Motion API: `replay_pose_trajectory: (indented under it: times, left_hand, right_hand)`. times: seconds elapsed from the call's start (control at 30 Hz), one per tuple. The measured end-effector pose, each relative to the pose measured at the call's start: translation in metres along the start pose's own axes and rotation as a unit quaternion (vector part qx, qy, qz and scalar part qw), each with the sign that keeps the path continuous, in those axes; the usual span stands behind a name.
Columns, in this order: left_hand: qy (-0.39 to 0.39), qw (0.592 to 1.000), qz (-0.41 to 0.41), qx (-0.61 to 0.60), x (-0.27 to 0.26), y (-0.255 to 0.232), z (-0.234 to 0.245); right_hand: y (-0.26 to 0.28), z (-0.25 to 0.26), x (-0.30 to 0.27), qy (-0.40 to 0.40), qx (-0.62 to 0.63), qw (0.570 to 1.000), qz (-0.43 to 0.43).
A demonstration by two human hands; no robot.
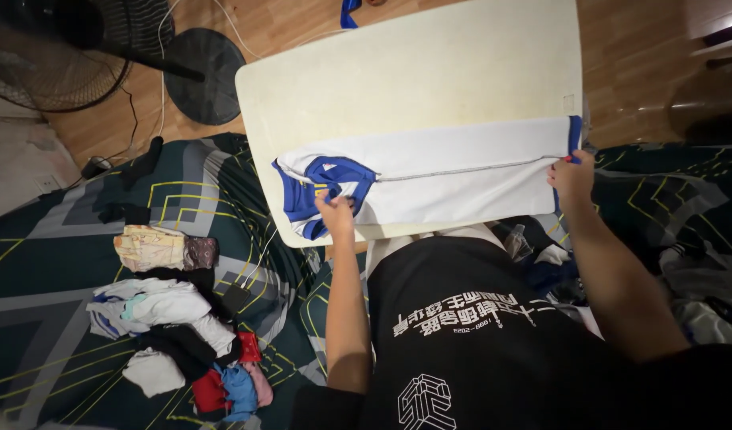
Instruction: The recorder folds a blue and white jersey on a small table and then proceeds to button up a red and black varsity jacket.
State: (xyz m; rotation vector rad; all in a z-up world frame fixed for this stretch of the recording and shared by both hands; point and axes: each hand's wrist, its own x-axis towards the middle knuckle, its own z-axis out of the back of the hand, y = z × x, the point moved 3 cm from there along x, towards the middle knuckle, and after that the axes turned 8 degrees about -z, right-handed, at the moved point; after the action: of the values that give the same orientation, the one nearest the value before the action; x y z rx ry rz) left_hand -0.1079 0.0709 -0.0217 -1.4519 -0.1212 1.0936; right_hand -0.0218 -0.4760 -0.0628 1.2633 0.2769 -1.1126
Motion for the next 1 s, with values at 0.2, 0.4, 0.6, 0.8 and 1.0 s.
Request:
replay_pose_trajectory:
  times: [0.2, 0.4, 0.6, 0.8, 1.0]
  left_hand:
    - [-0.101, 0.888, -0.250, 0.373, -0.025, -0.010, 0.071]
    - [-0.024, 0.850, -0.256, 0.459, -0.027, -0.029, 0.102]
    - [0.063, 0.781, -0.324, 0.531, -0.003, -0.033, 0.114]
    - [0.109, 0.834, -0.352, 0.410, 0.038, -0.032, 0.132]
    - [0.145, 0.873, -0.289, 0.366, 0.088, -0.022, 0.159]
  right_hand:
    - [-0.033, 0.014, -0.045, -0.129, -0.277, 0.921, 0.242]
    - [-0.070, 0.027, -0.031, -0.138, -0.352, 0.908, 0.181]
    - [-0.047, 0.025, -0.043, -0.112, -0.308, 0.925, 0.190]
    - [-0.018, 0.016, -0.064, -0.149, -0.327, 0.922, 0.148]
    - [-0.023, 0.030, -0.047, -0.158, -0.343, 0.917, 0.130]
